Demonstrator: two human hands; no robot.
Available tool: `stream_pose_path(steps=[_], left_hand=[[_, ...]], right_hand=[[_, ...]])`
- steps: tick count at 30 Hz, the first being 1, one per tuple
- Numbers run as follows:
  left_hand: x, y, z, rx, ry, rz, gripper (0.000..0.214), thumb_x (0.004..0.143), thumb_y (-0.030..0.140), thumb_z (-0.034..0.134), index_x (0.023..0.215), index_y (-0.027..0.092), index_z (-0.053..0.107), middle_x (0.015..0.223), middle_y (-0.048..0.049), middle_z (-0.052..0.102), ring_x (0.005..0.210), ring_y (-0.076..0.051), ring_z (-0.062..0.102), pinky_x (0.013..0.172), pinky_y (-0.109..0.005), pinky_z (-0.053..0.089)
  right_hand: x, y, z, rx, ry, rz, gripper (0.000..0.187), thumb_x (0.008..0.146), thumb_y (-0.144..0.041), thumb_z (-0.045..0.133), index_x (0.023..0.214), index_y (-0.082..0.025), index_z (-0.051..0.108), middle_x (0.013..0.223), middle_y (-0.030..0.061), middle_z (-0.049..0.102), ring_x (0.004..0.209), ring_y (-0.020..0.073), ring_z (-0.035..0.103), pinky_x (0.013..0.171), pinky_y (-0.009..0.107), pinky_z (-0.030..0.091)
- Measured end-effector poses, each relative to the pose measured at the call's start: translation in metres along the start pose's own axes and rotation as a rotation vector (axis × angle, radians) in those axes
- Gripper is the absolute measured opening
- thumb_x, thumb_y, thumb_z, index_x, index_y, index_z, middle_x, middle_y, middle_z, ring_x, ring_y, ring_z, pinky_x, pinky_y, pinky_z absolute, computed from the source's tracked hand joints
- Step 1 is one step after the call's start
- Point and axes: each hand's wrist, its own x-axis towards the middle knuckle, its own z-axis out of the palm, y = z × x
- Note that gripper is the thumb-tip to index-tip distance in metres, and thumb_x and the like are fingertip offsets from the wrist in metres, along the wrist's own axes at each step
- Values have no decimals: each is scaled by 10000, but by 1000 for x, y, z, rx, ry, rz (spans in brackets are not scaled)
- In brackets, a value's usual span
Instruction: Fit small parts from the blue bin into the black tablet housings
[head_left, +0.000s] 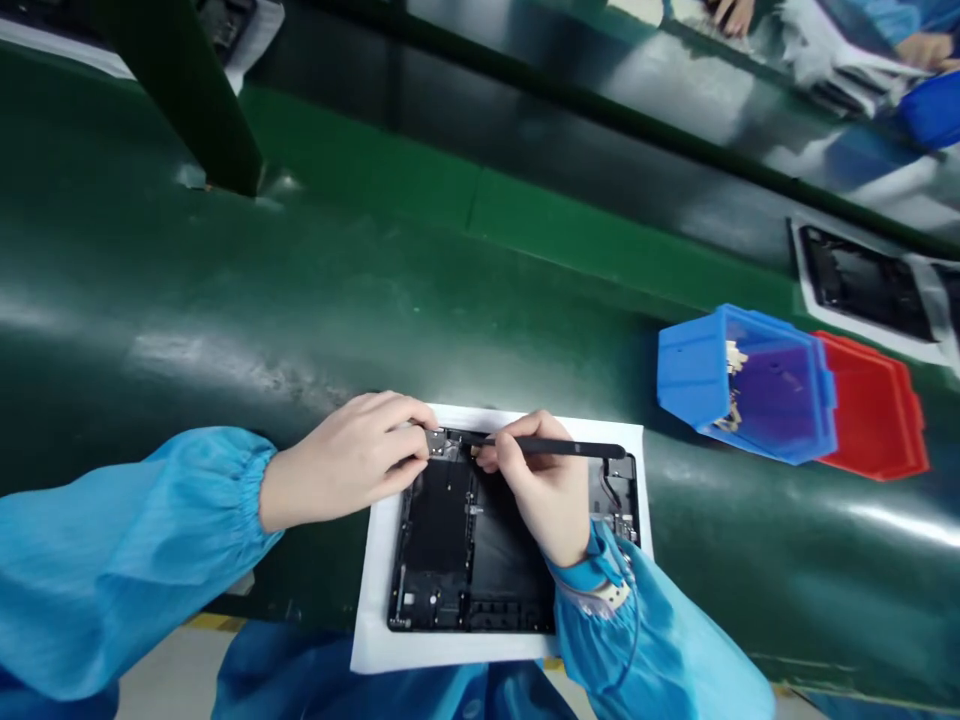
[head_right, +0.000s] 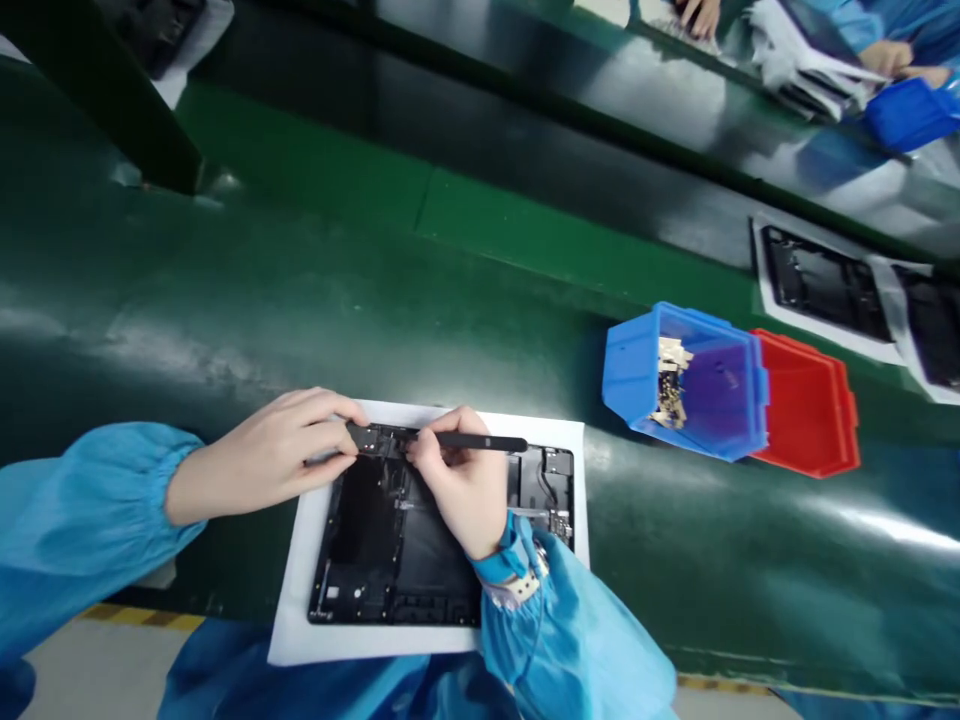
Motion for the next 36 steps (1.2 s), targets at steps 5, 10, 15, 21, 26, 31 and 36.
stream_pose_path(steps=[5,10,15,21,26,31,36], left_hand=[[-1,-1,0,33,-18,-11,135,889,191,466,808,161,570,1121,-84,550,1000,-210,547,847,-391,463],[-1,-1,1,39,-13,-9,136,890,191,465,803,162,566,1138,-84,542,994,-208,552,839,-390,469],[-1,-1,1,27,-13,-12,133,889,194,469,812,163,573,1181,-90,516,1020,-204,551,857,-388,467],[-1,-1,2,29,-28,-19,134,888,196,470,817,170,580,1157,-84,525,995,-198,555,855,-397,466],[-1,-1,2,23,-27,-20,115,881,199,479,830,173,579,1194,-90,498,1001,-190,553,859,-390,464],[-1,-2,1,13,-25,-25,114,878,190,480,825,174,580,1188,-88,499,1000,-186,549,868,-391,462],[-1,-2,2,15,-26,-22,117,876,196,484,823,175,587,1184,-88,504,985,-188,554,858,-389,468]], right_hand=[[1,2,1,-12,-12,26,169,812,-264,588,663,-198,545,610,3,634,559,144,613,533,267,487],[1,0,1,-11,-23,35,157,811,-255,594,673,-197,544,617,2,635,556,141,618,530,265,488],[2,-1,2,-2,-25,29,158,812,-249,595,673,-197,541,616,-1,636,548,133,615,524,255,485],[2,-2,2,26,-21,44,148,801,-244,593,674,-199,530,602,-10,636,540,129,619,532,253,487],[3,2,2,5,-38,57,141,800,-271,598,696,-203,532,621,-5,645,558,140,630,531,265,490],[3,3,2,16,-38,60,135,796,-281,603,704,-207,538,613,-7,645,554,140,626,531,267,497],[3,2,2,13,-42,54,130,796,-277,596,706,-206,533,613,-6,641,556,140,627,526,265,497]])
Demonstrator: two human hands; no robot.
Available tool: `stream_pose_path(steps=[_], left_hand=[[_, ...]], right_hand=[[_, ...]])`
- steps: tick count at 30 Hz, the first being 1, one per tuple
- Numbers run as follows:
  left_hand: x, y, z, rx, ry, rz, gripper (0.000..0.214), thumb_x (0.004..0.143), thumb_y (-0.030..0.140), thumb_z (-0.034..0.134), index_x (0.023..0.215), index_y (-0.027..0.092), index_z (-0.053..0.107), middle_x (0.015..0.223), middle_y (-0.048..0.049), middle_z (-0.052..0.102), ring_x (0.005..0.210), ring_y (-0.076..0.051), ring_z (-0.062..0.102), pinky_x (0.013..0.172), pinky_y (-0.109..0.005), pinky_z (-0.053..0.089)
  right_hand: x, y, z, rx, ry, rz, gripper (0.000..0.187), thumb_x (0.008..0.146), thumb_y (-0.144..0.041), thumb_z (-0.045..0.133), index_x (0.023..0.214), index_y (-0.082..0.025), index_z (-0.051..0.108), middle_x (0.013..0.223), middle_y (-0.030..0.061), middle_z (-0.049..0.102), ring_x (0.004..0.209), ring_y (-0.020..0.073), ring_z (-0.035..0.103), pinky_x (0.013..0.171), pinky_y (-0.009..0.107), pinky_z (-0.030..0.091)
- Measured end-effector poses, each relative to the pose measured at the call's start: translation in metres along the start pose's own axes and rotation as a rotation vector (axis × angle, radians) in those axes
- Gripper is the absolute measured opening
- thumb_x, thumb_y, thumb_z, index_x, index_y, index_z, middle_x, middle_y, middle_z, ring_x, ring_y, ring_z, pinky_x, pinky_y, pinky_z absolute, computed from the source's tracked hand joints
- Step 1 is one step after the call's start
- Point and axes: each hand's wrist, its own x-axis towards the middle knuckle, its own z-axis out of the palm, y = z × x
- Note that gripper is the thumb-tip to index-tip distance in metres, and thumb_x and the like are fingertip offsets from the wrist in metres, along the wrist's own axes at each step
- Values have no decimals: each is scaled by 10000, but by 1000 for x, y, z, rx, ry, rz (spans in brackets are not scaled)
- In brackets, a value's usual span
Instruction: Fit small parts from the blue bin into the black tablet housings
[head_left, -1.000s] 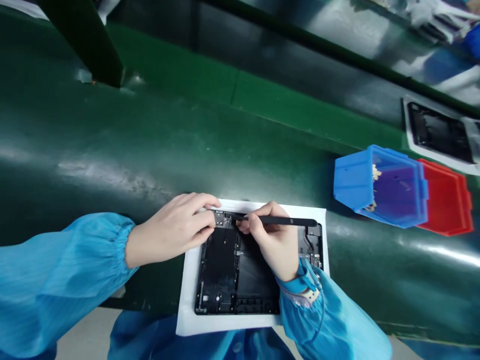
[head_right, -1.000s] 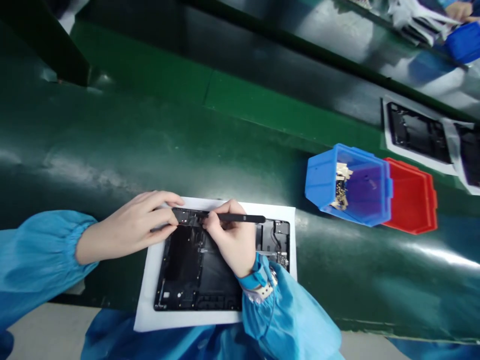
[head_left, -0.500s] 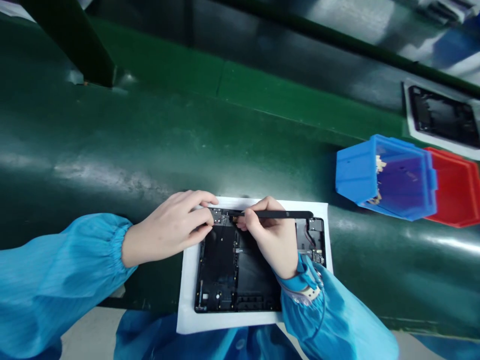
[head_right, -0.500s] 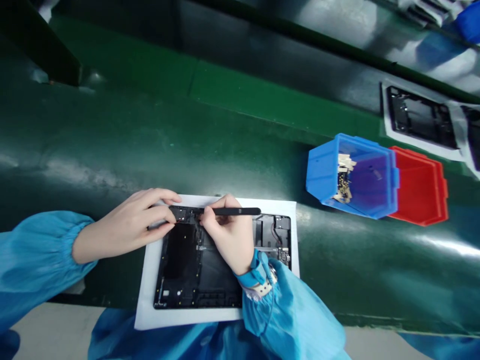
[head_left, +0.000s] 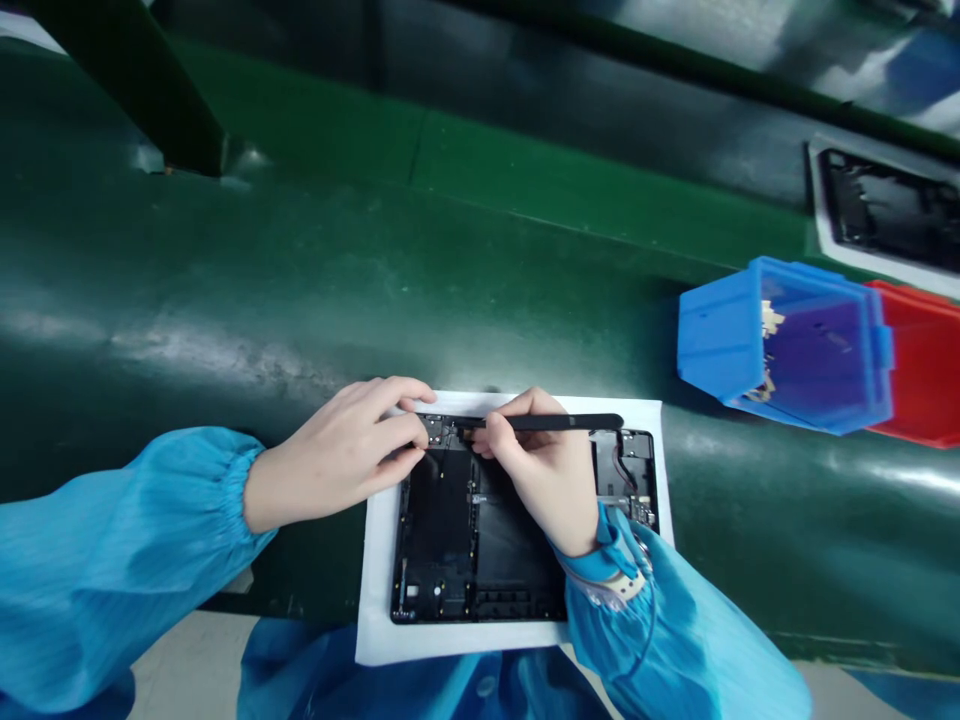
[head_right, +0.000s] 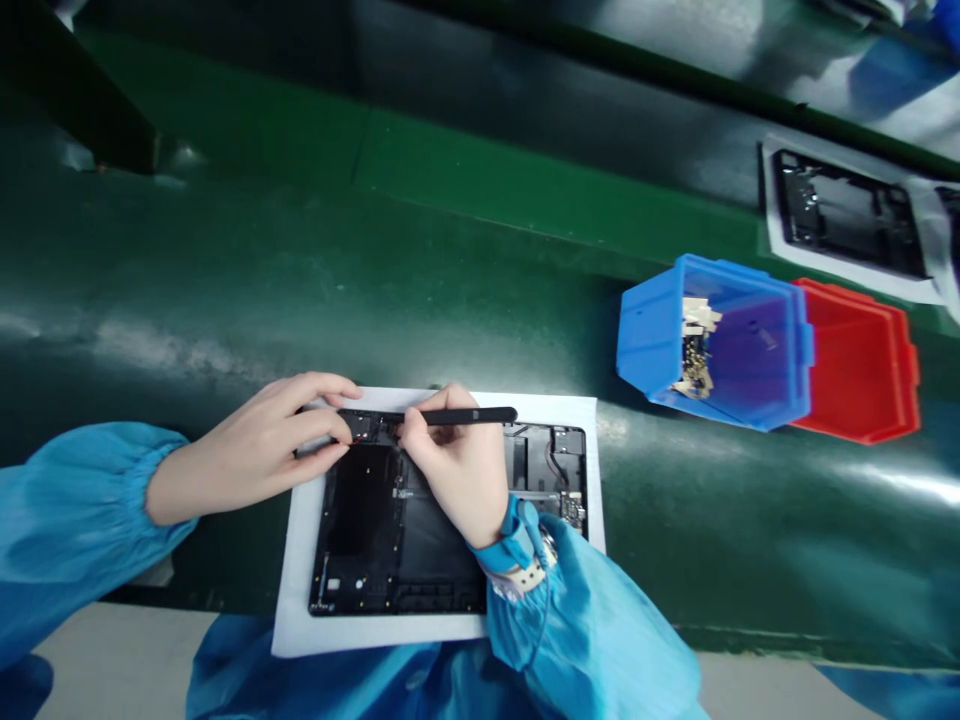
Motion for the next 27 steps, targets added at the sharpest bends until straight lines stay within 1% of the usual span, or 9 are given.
stream_pose_path(steps=[11,27], left_hand=[[1,2,-2,6,4,0,137,879,192,475,820,172,597,1175,-90,504,973,-187,557,848,-381,471],[0,2,-2,1,-10,-3,109,886,195,477,837,181,573,1181,-77,488,978,-170,543,854,-360,442]], right_hand=[[0,-2,0,13,13,-6,145,797,-261,584,680,-206,519,601,-4,643,546,140,631,529,263,498],[-1,1,-1,-35,-3,-12,148,811,-278,575,695,-207,517,607,-4,631,537,134,606,511,258,477]])
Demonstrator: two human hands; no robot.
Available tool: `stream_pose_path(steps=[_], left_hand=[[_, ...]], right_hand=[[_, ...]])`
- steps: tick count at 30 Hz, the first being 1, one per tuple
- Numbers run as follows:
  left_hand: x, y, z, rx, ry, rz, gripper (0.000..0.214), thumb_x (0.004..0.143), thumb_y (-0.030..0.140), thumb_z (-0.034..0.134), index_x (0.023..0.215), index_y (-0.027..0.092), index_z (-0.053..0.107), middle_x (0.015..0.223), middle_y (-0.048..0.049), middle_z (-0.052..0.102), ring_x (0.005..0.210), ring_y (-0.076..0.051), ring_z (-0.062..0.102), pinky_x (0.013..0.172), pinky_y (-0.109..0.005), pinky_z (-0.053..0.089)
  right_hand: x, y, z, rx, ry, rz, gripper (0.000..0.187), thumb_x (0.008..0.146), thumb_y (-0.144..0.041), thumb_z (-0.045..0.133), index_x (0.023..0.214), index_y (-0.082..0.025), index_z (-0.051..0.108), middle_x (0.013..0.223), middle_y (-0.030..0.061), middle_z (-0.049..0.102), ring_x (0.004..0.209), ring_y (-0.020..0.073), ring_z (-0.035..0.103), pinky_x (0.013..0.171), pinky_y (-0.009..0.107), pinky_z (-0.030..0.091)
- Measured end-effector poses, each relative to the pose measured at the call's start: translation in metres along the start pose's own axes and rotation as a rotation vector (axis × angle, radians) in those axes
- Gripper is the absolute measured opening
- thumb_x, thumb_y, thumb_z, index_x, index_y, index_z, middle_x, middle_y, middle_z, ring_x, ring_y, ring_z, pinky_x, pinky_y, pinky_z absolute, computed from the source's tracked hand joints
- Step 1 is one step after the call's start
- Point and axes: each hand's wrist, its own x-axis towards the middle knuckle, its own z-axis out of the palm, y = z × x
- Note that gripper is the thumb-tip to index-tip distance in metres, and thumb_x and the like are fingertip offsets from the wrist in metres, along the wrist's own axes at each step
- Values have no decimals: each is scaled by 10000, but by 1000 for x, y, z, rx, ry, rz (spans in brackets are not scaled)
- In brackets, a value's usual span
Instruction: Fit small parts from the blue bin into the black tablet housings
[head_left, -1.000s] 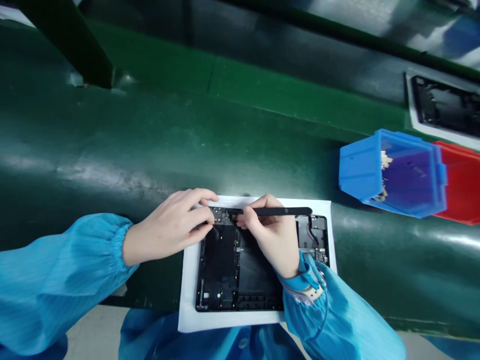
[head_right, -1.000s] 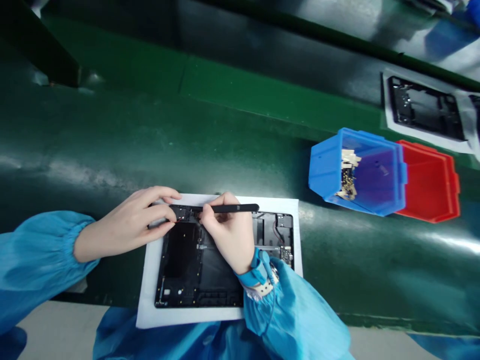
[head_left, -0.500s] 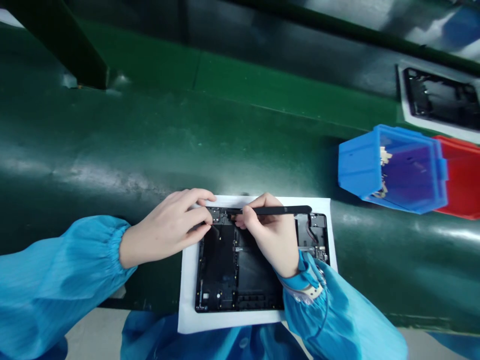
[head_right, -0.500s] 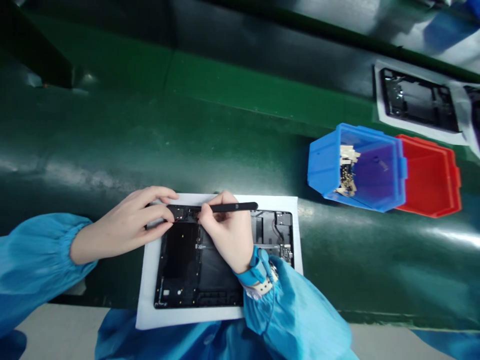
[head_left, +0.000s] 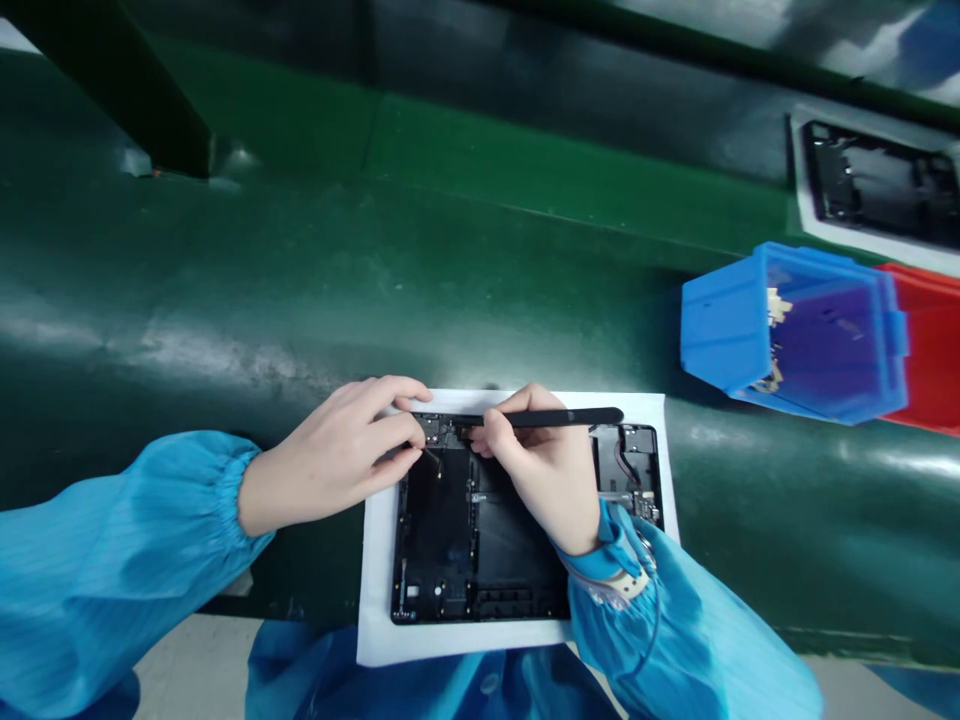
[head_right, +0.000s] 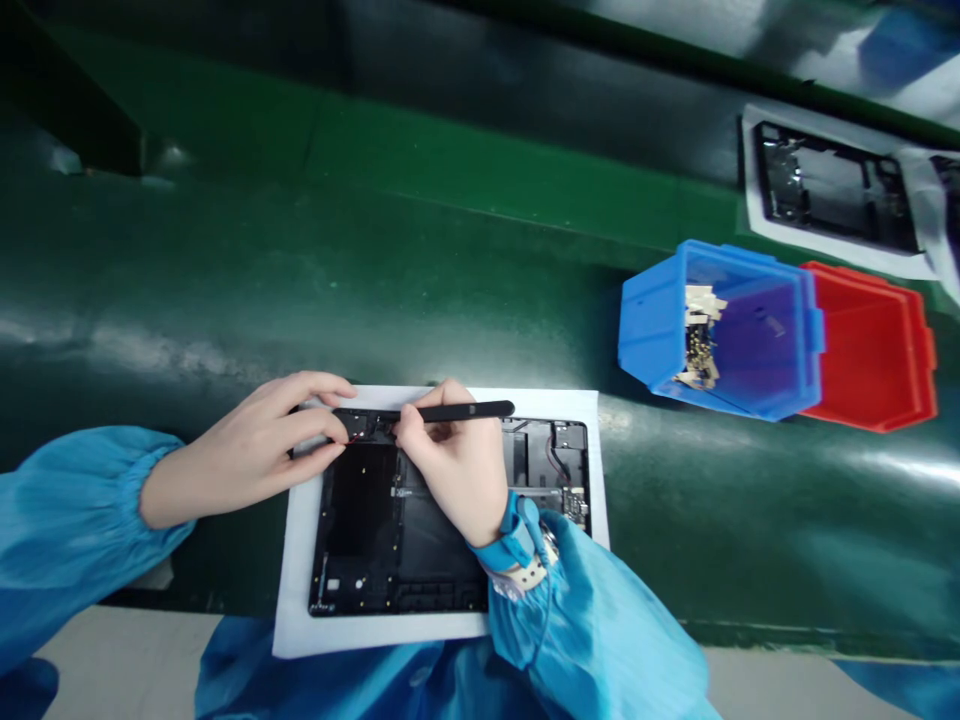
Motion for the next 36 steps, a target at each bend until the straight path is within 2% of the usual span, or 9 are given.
stream_pose_path(steps=[14,20,36], left_hand=[[1,0,0,6,7,8,118,886,195,475,837,174,581,1185,-82,492,965,-169,550,854,-359,445],[2,-1,-1,56,-29,40,108,890,218,482,922,183,579,1127,-62,553,1008,-200,532,851,-373,444],[5,7,2,368,-11,159,299,858,144,467,1136,174,572,1087,-66,600,987,-233,541,799,-368,480]], right_hand=[[0,1,0,-74,5,-24,154,811,-292,570,697,-202,519,619,4,630,540,132,592,516,260,471],[0,3,-1,-114,-1,-51,144,810,-282,570,700,-206,517,617,-1,619,544,135,590,521,264,467],[-1,2,-1,-125,-17,-86,130,822,-266,562,718,-200,519,615,-11,599,532,121,580,505,244,467]])
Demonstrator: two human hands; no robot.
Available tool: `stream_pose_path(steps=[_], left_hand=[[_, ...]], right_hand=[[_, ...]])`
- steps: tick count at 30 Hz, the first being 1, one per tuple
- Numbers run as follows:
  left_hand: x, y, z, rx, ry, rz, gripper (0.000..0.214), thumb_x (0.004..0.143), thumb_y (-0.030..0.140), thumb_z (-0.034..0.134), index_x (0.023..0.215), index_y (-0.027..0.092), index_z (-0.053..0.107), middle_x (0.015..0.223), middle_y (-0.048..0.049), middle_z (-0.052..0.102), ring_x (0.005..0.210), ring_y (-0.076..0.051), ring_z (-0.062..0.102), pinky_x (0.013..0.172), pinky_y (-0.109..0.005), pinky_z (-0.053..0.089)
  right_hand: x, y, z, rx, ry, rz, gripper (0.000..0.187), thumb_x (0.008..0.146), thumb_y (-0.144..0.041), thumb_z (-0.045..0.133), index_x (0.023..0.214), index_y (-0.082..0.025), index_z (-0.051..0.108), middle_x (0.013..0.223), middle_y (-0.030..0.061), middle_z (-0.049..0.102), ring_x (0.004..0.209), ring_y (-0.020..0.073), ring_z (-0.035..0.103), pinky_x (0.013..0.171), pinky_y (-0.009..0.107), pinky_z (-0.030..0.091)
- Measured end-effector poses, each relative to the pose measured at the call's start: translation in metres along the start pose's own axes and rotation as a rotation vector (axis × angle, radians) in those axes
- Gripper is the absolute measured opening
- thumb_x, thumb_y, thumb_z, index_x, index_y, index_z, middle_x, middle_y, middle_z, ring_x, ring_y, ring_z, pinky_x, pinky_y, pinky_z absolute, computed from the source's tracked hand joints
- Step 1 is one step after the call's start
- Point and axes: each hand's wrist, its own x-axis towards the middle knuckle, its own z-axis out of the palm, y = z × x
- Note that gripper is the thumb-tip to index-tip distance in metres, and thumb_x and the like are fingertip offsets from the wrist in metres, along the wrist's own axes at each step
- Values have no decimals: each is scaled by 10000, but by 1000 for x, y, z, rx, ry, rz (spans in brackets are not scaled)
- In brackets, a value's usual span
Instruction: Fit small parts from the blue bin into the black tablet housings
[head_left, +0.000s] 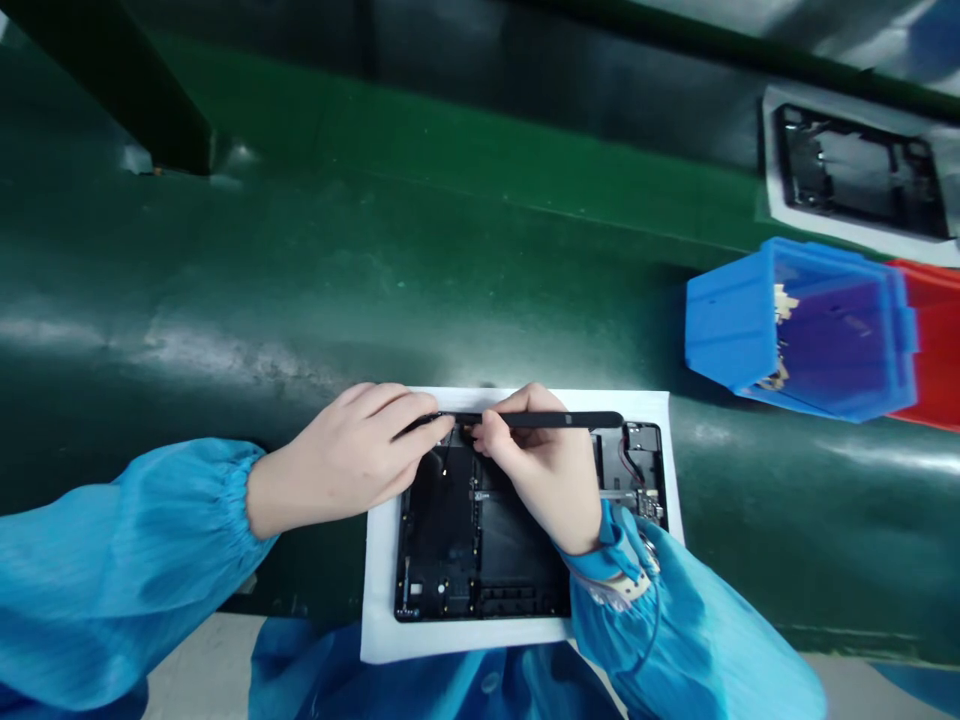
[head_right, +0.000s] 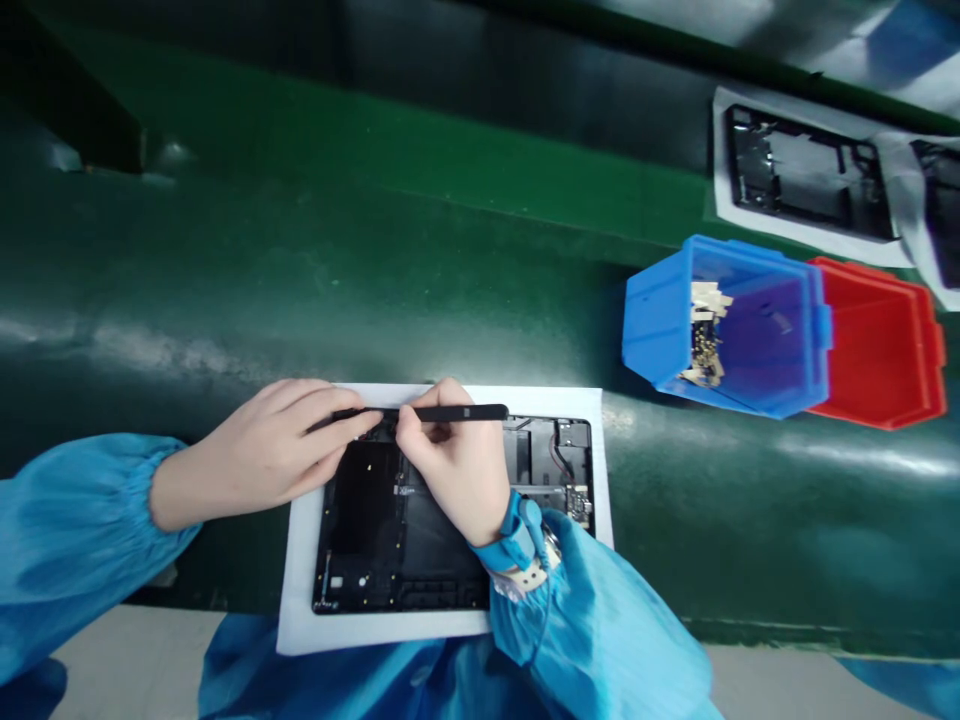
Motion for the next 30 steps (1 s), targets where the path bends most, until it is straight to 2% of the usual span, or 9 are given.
stream_pose_path(steps=[6,9,14,21,25,30], left_hand=[[4,11,-4,130,-18,-4,314,852,106,438,1131,114,581,1058,-81,620,943,-225,568,775,-366,478],[4,13,-2,148,-11,-18,311,856,112,432,1130,117,579,1077,-80,617,954,-227,573,765,-364,477],[2,13,3,132,8,-30,311,859,125,433,1135,126,577,1100,-77,613,977,-224,571,774,-352,477],[2,12,2,98,33,-8,313,854,103,440,1134,114,579,1122,-77,613,999,-213,564,759,-325,483],[1,11,1,86,11,-9,321,850,103,440,1142,113,575,1124,-76,610,1001,-219,557,760,-333,489],[1,9,1,36,-41,-20,358,838,113,453,1183,132,549,1157,-72,577,1047,-237,510,840,-358,484]], right_hand=[[-2,-1,-4,-14,-29,-16,124,822,-273,575,729,-197,546,634,-2,607,561,130,595,518,251,480],[-3,-1,-5,4,4,0,132,826,-262,570,715,-198,536,624,-3,613,555,132,607,511,252,485],[-4,-1,-9,98,44,27,132,834,-255,572,723,-199,527,626,-10,635,565,128,636,537,249,508],[-4,0,-7,60,68,16,146,816,-245,584,685,-195,542,630,-4,634,583,135,628,532,258,494],[-3,-2,-7,76,74,32,141,814,-244,580,690,-194,535,632,-4,633,573,132,625,519,254,491],[-4,-1,-7,37,69,30,146,807,-246,582,680,-197,531,614,-8,605,556,134,599,505,258,477]])
